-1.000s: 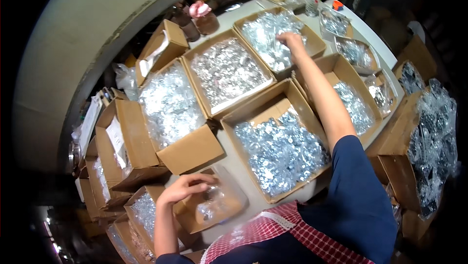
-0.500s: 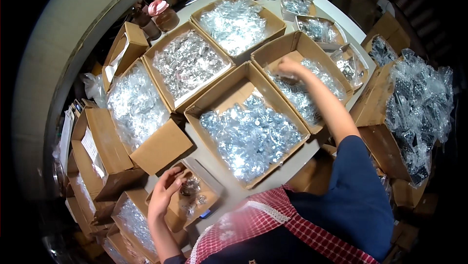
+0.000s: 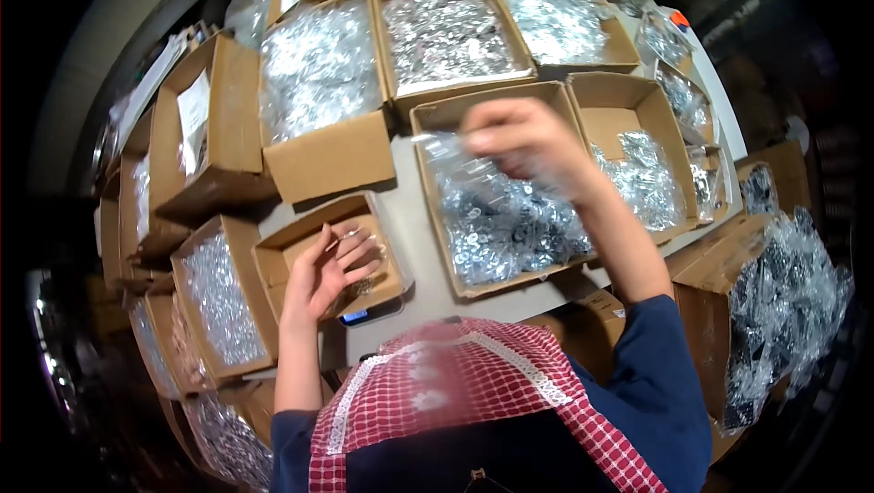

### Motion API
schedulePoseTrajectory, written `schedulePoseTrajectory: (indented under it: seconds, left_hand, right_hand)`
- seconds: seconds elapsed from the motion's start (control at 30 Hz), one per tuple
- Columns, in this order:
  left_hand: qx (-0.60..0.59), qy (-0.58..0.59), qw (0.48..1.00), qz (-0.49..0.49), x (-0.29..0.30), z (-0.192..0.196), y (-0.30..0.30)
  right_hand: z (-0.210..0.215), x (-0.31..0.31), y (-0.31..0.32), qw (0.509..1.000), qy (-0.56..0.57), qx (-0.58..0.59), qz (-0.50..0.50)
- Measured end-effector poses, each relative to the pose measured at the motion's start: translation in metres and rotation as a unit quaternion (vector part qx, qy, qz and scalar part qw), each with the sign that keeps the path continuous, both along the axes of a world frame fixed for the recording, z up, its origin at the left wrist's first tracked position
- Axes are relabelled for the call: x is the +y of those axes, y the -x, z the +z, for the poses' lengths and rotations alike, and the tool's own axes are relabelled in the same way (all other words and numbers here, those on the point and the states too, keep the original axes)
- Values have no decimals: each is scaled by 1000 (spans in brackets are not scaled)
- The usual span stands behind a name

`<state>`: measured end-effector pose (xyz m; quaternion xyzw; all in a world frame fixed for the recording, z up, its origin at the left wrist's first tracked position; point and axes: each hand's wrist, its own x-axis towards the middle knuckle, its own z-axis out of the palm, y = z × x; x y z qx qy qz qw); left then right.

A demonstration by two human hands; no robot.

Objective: The person picks small metal components from several boxes and large barrels, places them into a small box on a digital scale, and handles plastic bags containing the same parts.

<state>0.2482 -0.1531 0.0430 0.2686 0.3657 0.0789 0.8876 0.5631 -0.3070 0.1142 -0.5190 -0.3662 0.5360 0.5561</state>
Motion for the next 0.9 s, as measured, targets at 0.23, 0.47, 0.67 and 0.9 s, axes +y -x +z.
schedulePoseTrajectory:
  seconds: [0.23,0.47,0.67,0.9]
  left_hand:
    - [-119,185,969,111,13,-53,67]
    - [13,-135,983,121,-4,-15,95]
    - [69,-328,916,221,9,-6,112]
    - [69,-430,861,262,49,2,162]
  right_hand:
    - [-31,64,36,928,-32,-362,82]
    - [-96,-1,29,773,28,-616,150]
    - [-78,-12,67,839,24,-507,-194]
    - [-37,23,162,992,-24,-68,-106]
